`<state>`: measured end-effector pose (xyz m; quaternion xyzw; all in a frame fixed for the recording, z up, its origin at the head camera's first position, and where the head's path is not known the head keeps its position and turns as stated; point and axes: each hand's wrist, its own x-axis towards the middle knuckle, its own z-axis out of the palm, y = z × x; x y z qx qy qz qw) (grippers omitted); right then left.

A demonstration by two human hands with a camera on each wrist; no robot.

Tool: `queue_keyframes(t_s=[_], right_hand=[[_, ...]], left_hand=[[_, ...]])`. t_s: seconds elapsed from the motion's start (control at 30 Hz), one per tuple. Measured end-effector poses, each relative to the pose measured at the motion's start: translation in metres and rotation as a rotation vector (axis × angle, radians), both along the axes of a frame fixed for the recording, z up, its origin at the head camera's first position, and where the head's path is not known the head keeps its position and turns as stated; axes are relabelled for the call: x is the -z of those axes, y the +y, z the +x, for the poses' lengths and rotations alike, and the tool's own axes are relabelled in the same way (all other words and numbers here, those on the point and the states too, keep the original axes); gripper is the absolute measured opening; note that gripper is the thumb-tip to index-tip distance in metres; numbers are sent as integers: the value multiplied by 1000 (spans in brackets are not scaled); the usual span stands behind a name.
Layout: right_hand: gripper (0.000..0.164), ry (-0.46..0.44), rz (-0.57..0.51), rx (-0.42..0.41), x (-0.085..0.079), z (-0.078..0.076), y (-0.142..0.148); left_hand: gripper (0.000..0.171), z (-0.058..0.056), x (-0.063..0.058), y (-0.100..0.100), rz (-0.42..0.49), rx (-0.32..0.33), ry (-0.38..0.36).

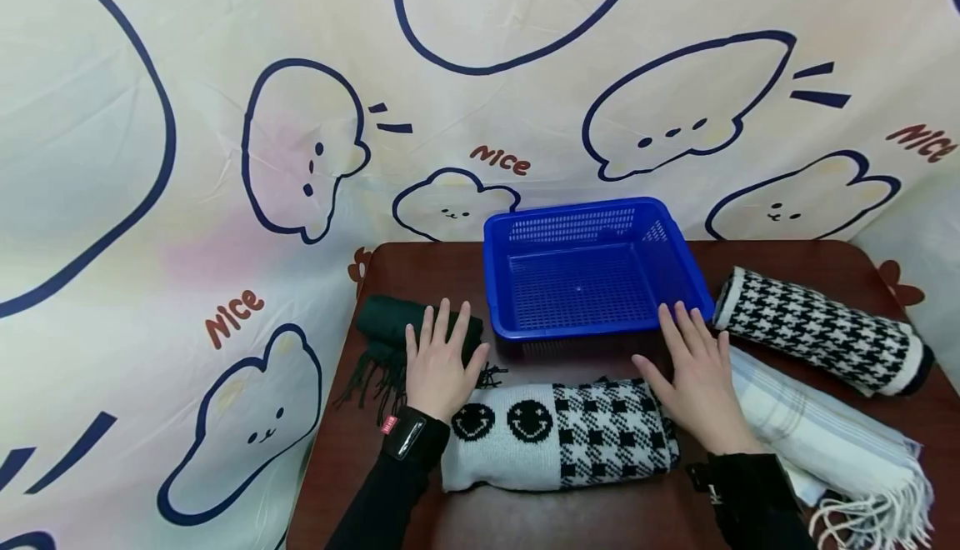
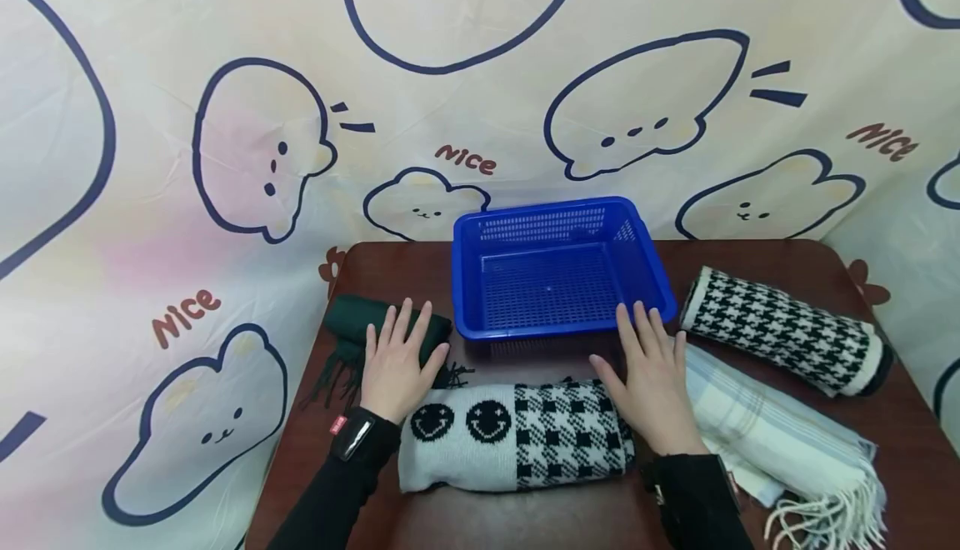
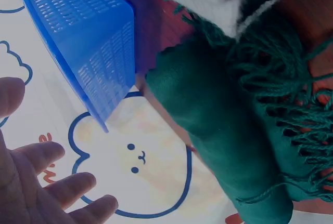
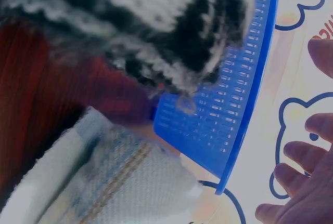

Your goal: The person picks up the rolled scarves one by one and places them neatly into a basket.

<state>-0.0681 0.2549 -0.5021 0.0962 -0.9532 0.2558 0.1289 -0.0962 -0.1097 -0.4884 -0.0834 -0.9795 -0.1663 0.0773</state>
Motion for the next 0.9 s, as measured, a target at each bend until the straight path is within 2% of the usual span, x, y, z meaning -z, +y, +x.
queue_keyframes(t_s=[0.27,0.4,0.9], right_hand=[[83,-5,10,-6,-4,-4,-5],[83,-18,6,-10,-6,-6,-9],[83,-58,-29,-64,-17,-14,-29]], left_hand=[[69,-2,-3,-9,9,-16,-5],[69,-6,-4,-15,1,-25,19],[71,-15,-13,-38,0,-60,-3]])
